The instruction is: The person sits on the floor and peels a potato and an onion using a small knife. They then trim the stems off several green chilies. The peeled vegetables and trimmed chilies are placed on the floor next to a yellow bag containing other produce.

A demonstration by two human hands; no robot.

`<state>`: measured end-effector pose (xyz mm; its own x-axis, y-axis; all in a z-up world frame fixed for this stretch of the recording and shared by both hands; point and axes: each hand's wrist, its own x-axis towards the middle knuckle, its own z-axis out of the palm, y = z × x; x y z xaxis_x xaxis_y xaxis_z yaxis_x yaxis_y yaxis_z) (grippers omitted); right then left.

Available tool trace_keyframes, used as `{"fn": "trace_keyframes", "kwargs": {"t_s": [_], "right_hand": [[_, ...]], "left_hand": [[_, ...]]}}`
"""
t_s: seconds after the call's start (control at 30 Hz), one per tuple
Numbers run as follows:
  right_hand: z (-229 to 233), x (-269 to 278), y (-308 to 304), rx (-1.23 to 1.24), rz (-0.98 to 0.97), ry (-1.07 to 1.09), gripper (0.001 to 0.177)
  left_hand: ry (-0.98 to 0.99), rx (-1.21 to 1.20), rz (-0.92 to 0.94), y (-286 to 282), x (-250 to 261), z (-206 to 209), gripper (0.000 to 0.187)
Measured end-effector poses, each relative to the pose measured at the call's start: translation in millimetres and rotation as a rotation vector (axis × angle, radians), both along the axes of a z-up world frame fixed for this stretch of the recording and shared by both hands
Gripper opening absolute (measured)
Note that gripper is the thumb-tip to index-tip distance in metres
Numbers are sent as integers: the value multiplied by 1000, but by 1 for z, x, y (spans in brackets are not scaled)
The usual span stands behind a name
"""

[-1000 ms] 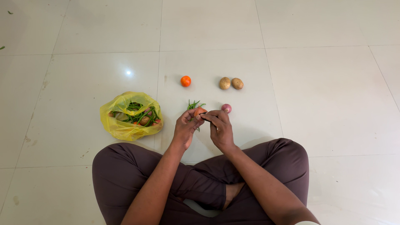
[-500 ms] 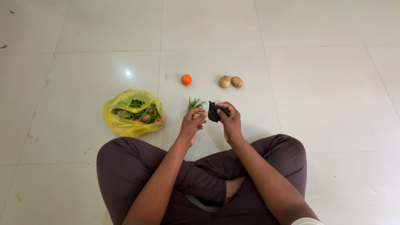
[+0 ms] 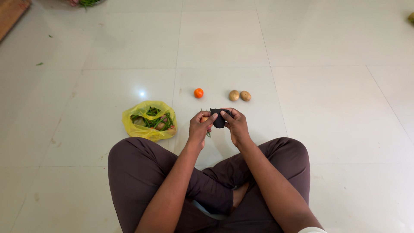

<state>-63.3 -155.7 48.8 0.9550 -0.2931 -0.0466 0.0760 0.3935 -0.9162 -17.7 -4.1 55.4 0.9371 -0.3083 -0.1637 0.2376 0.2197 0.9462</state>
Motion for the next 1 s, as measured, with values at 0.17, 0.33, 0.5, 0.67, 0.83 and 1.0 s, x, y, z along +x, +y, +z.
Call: {"fn": "trace_keyframes", "kwargs": {"t_s": [0.17, 0.33, 0.5, 0.67, 0.83, 1.0], "right_hand": [[18, -7, 3, -20, 53, -45, 24], [17, -11, -6, -35, 61, -38, 26], [7, -1, -15, -129, -58, 29, 24], [-14, -2, -15, -155, 17, 67, 23], [-33, -3, -17, -109, 110, 102, 21], [-47, 6, -18, -100, 104, 111, 19]], "left_hand": [[-133, 134, 217, -9, -11, 19, 32], [-312, 271, 283, -15, -18, 24, 37], [-464, 387, 315, -3, -13, 12, 34], [-627, 414, 130, -4, -2, -9, 38], [-290, 254, -129, -4, 6, -24, 37], [63, 96, -216, -7, 20, -37, 34]]}}
